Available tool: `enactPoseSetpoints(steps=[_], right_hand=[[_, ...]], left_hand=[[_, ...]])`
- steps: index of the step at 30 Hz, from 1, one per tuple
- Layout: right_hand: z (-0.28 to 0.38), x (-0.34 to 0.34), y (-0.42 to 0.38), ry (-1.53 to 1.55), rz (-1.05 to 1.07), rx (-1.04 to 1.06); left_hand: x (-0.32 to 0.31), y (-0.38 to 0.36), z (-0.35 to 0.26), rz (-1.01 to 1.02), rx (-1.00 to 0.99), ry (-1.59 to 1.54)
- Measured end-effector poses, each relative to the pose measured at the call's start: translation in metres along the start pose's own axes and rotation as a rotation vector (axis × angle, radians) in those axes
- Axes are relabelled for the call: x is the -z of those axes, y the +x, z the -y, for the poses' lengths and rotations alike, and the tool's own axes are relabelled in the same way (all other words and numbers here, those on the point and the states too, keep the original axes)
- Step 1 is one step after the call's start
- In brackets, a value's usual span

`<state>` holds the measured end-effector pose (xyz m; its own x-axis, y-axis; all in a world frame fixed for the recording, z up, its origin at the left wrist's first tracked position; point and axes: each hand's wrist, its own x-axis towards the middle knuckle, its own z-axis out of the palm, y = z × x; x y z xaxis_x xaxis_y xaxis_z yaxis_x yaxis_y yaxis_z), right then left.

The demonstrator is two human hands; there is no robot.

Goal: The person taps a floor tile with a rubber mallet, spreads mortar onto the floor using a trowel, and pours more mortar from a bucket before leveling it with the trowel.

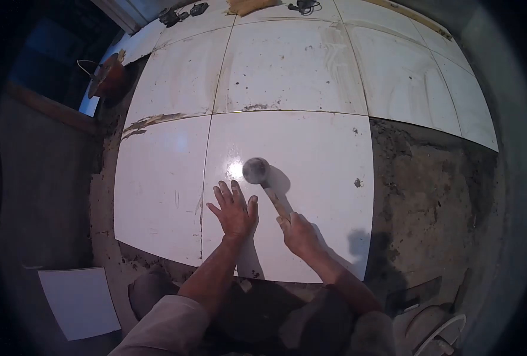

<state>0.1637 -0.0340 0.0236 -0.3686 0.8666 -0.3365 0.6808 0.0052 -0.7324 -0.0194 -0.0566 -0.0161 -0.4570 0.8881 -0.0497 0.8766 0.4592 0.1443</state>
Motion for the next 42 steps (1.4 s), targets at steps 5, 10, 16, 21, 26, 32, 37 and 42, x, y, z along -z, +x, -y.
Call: enactPoseSetpoints(steps=[5,10,16,21,26,32,37,42], right_hand=[[0.009,0.014,-0.014,0.100,-0.050,0.163],[-0.036,0.014,-0.047,0.352,-0.118,0.031],[-0.031,0.056,-0.066,0.716,-0.266,-0.156],[-0.035,0.024,-0.038,0.741,-0.225,-0.318],[-0.042,0.022,-0.039,0.476,-0.288,-0.059],[-0.016,0.028,-0.014,0.188,-0.274,0.092],[0.014,0.041,0.005,0.202,-0.149,0.224],[0.041,0.020,0.020,0.127,-0.247,0.359]], left_hand=[[0.002,0.003,0.001,0.044,0.022,0.008],[-0.004,0.004,-0.003,0.022,0.022,0.050],[0.000,0.006,-0.021,-0.003,-0.205,0.144],[0.011,0.002,-0.056,0.173,-0.402,0.066],[0.008,0.002,-0.059,0.201,-0.308,0.016],[-0.011,0.008,-0.049,-0.006,-0.017,-0.064],[0.000,0.014,-0.025,-0.012,-0.107,-0.115],[-0.005,0.013,0.011,-0.063,-0.240,-0.254]])
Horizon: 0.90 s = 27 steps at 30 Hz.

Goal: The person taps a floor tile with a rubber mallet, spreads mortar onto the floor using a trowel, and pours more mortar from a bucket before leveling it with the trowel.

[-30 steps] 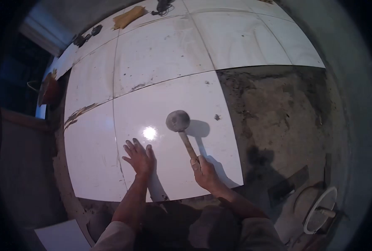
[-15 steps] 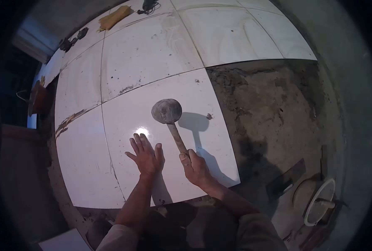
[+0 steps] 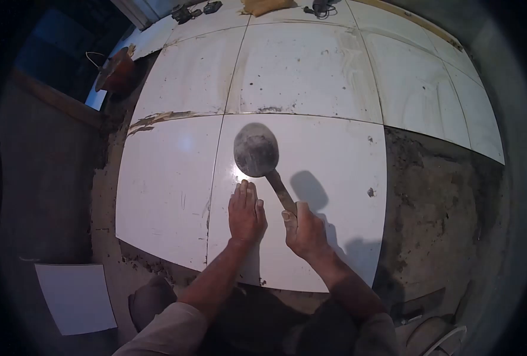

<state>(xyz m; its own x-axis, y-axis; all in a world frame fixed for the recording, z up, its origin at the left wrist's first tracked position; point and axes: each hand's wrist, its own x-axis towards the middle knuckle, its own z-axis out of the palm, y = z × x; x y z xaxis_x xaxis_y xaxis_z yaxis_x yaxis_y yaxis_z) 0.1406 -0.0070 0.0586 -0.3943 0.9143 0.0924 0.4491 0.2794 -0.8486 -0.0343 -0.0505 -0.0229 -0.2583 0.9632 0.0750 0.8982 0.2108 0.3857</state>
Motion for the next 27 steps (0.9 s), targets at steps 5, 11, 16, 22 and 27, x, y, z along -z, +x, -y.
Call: enactPoseSetpoints(steps=[5,11,16,22,27], right_hand=[[-0.012,-0.029,0.022,-0.305,0.227,-0.205],[0.013,-0.019,0.007,-0.062,0.139,-0.070],[-0.016,-0.041,0.012,-0.338,0.325,-0.279],[0.000,-0.018,0.001,-0.080,0.097,0.028],[-0.024,-0.017,-0.025,-0.071,0.104,-0.057]], left_hand=[[0.005,0.009,-0.007,-0.139,0.173,0.057],[0.006,0.004,-0.006,-0.078,0.213,0.050],[0.008,0.005,-0.006,-0.071,0.234,0.062],[0.006,0.007,-0.007,-0.108,0.214,0.028],[0.005,0.005,-0.005,-0.108,0.230,0.042]])
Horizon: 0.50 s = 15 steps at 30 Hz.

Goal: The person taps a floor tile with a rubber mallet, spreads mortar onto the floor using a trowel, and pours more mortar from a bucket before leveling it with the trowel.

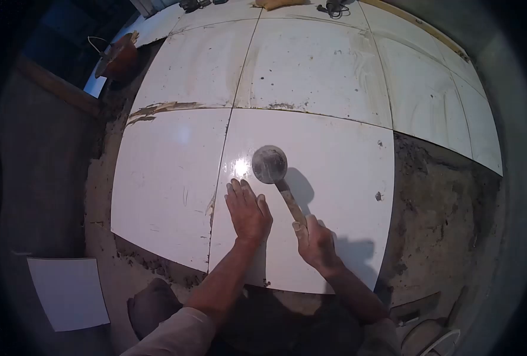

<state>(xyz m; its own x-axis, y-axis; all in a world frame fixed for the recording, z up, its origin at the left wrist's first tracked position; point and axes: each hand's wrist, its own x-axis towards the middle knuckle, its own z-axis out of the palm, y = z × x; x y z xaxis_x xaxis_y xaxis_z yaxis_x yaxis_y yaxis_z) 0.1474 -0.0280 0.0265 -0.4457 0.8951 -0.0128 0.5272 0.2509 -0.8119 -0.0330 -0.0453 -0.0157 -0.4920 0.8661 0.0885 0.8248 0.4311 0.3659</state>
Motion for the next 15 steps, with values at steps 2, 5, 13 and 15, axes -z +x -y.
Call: enactPoseSetpoints(steps=[2,5,13,15], right_hand=[[-0.027,-0.007,-0.018,0.024,0.043,-0.108],[-0.033,0.005,-0.041,0.372,0.034,-0.443],[-0.043,0.020,-0.039,0.948,-0.354,-0.558],[-0.048,0.022,-0.029,0.723,-0.131,-0.699]], left_hand=[[0.000,-0.001,0.000,0.000,0.001,0.008],[0.000,0.000,0.000,-0.003,-0.006,0.017],[-0.011,-0.001,0.006,-0.045,-0.024,0.095],[-0.011,-0.003,0.005,-0.046,-0.001,0.094]])
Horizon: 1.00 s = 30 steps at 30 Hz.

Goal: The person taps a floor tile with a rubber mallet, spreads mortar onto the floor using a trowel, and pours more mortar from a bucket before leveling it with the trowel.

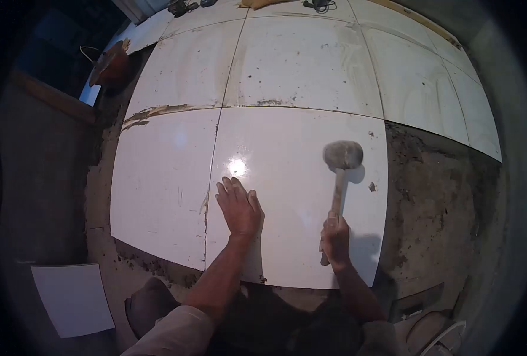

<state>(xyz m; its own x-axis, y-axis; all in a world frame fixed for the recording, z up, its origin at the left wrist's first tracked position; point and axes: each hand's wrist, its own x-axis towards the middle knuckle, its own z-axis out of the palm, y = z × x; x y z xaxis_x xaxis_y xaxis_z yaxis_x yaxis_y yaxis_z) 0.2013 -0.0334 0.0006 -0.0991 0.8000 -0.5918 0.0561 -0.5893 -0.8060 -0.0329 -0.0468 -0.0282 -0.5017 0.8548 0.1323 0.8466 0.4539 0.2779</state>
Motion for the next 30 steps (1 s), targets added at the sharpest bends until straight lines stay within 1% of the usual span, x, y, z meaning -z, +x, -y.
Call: enactPoseSetpoints(steps=[2,3,4,6,7,8,10,11,12,14,15,16,17,18,20,21,22,24,25,26,27,28,29,30], right_hand=[[0.012,-0.012,0.002,0.194,0.050,-0.033],[0.011,-0.017,0.000,0.017,0.063,-0.011],[0.009,-0.014,0.002,0.020,0.060,0.000],[-0.002,-0.004,-0.001,-0.041,0.098,-0.008],[-0.006,0.000,-0.004,-0.017,0.114,0.040],[-0.009,0.007,-0.011,-0.004,0.062,0.039],[0.002,0.019,-0.022,0.016,0.030,0.019],[0.002,0.028,-0.028,0.079,0.023,0.021],[0.004,0.037,-0.033,0.089,0.008,0.029],[0.006,0.051,-0.043,0.228,-0.102,0.094],[0.011,0.058,-0.047,0.253,-0.106,0.159],[0.021,0.061,-0.049,0.328,-0.114,0.151],[0.022,0.064,-0.048,0.378,-0.113,0.186],[0.022,0.066,-0.047,0.425,-0.115,0.218],[0.016,0.059,-0.042,0.434,-0.103,0.211],[0.012,0.051,-0.039,0.445,-0.089,0.204],[0.005,0.042,-0.035,0.402,-0.076,0.137],[-0.005,0.027,-0.025,0.271,0.043,-0.081],[-0.006,0.026,-0.027,0.268,0.049,-0.089],[-0.003,0.026,-0.027,0.243,0.050,-0.009],[0.003,0.024,-0.029,0.217,0.064,0.066],[0.010,0.019,-0.031,0.225,0.041,0.090],[0.015,0.018,-0.032,0.256,0.020,0.076],[0.019,0.017,-0.031,0.287,0.000,0.063]], left_hand=[[0.000,0.003,-0.003,-0.008,0.003,-0.012],[0.003,0.000,-0.001,-0.002,0.008,-0.015],[0.003,0.002,-0.002,-0.010,0.001,-0.019],[0.005,0.002,-0.004,0.068,0.027,0.038],[-0.002,0.000,-0.001,0.034,0.011,0.080],[-0.009,0.000,0.003,0.005,-0.022,0.118],[-0.014,-0.001,0.003,0.003,-0.015,0.103],[-0.015,-0.001,0.001,0.004,-0.041,0.087],[-0.011,-0.001,-0.001,0.000,-0.066,0.048],[-0.010,-0.004,-0.005,-0.001,-0.095,0.029],[-0.004,-0.005,-0.017,0.046,-0.170,0.006],[-0.002,-0.004,-0.029,0.086,-0.245,-0.023],[-0.001,-0.004,-0.037,0.153,-0.314,-0.001],[0.001,-0.004,-0.047,0.153,-0.316,-0.005],[0.004,0.000,-0.060,0.268,-0.312,-0.008],[0.005,0.004,-0.058,0.304,-0.312,0.049],[0.003,0.007,-0.056,0.308,-0.314,0.047],[0.003,0.008,-0.050,0.234,-0.262,0.032],[0.003,0.008,-0.055,0.249,-0.162,0.064],[0.000,0.012,-0.059,0.240,-0.143,0.069],[-0.003,0.014,-0.059,0.205,-0.055,0.080],[-0.004,0.011,-0.054,0.171,0.039,0.105],[-0.011,0.011,-0.051,0.121,0.070,0.111],[-0.008,0.014,-0.053,0.137,0.112,0.114]])
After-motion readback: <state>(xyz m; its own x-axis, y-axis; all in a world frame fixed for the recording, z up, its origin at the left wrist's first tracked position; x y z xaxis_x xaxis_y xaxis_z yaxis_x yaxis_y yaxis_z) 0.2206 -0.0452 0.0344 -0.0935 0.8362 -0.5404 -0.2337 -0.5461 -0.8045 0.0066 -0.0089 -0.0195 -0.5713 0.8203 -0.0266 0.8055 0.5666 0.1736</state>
